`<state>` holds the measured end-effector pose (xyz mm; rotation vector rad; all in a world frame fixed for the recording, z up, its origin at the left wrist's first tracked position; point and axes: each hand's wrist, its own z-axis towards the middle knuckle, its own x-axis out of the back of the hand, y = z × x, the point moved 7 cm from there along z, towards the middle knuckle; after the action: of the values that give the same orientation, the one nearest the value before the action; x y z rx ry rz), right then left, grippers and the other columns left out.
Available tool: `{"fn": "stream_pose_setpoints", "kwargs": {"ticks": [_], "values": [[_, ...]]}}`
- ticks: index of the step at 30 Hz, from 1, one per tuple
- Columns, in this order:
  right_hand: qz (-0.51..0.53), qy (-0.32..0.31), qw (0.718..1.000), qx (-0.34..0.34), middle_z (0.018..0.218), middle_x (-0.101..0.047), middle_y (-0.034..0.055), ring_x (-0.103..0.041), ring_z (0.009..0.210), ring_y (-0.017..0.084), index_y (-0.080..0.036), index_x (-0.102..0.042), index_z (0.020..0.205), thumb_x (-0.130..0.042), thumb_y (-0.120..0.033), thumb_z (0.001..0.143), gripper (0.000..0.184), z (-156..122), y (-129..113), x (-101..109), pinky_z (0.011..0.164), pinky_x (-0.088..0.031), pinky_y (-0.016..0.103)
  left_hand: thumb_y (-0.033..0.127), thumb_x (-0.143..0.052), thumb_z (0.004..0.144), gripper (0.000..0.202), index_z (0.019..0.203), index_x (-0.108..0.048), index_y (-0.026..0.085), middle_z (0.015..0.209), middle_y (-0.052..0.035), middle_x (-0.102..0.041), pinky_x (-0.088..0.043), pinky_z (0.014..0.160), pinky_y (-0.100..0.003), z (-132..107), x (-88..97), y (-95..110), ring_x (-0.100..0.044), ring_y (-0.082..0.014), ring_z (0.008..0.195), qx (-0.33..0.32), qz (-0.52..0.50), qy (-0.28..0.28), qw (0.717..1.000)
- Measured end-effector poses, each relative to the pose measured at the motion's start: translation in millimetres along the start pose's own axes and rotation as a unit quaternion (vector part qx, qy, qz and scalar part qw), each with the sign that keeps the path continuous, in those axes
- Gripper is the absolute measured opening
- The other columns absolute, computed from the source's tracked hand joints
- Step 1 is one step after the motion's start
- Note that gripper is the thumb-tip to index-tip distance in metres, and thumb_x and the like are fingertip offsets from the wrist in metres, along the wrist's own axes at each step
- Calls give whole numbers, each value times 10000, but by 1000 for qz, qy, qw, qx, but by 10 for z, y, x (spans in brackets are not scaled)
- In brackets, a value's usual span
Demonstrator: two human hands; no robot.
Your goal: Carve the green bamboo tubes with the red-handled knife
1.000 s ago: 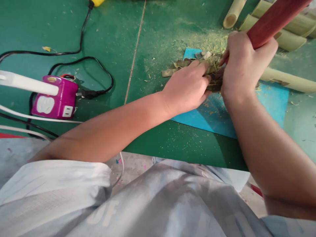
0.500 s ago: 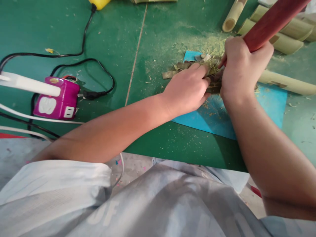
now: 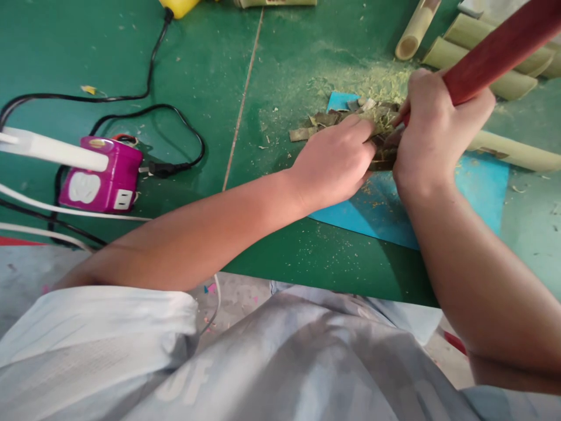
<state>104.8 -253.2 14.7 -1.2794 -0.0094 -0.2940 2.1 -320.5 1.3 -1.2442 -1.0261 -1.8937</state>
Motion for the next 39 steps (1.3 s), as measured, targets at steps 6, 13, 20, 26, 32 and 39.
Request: {"fn": "stream_pose_setpoints", "kwargs": {"ticks": [6,13,20,26,32,39], "values": [[21,28,999,23,545,-376,-72,-395,556,67,-220,-396,573,-553,-109,879,361,-115,-80,118,598,-312,277,389,-630,920,269,1001,-700,142,1125,-136,-663,-531,907,-453,-31,30,31,-601,-331,1147,-24,-11,18,999],[74,59,995,26,508,-407,-81,-410,489,66,-233,-408,584,-554,-94,856,338,-182,-132,186,518,-348,254,321,-584,936,204,934,-702,154,1084,-117,-681,-543,893,-452,-28,33,73,-635,-305,1084,-37,0,26,999],[61,53,996,30,510,-404,-80,-429,477,60,-234,-389,593,-552,-73,855,348,-223,-150,184,508,-351,243,301,-571,936,179,903,-696,179,1085,-95,-677,-548,855,-430,-40,63,87,-631,-282,1069,-41,-10,33,999],[61,59,996,24,502,-418,-86,-411,474,48,-225,-406,584,-559,-61,848,346,-191,-141,182,504,-345,231,331,-565,950,236,933,-712,147,1071,-118,-680,-550,854,-431,-40,57,82,-639,-289,1055,-44,16,30,998],[36,51,998,28,504,-377,-87,-371,494,32,-214,-367,570,-525,-54,856,364,-148,-112,149,535,-349,222,340,-552,964,265,962,-723,137,1002,-118,-686,-547,829,-416,-55,62,50,-644,-282,1018,-38,13,47,998],[67,28,997,30,549,-306,-70,-391,535,47,-229,-299,589,-555,-139,849,375,-147,-99,139,555,-353,225,376,-565,966,275,1006,-736,164,1002,-108,-693,-545,840,-419,-57,54,-33,-656,-273,993,-15,-33,35,999]]}}
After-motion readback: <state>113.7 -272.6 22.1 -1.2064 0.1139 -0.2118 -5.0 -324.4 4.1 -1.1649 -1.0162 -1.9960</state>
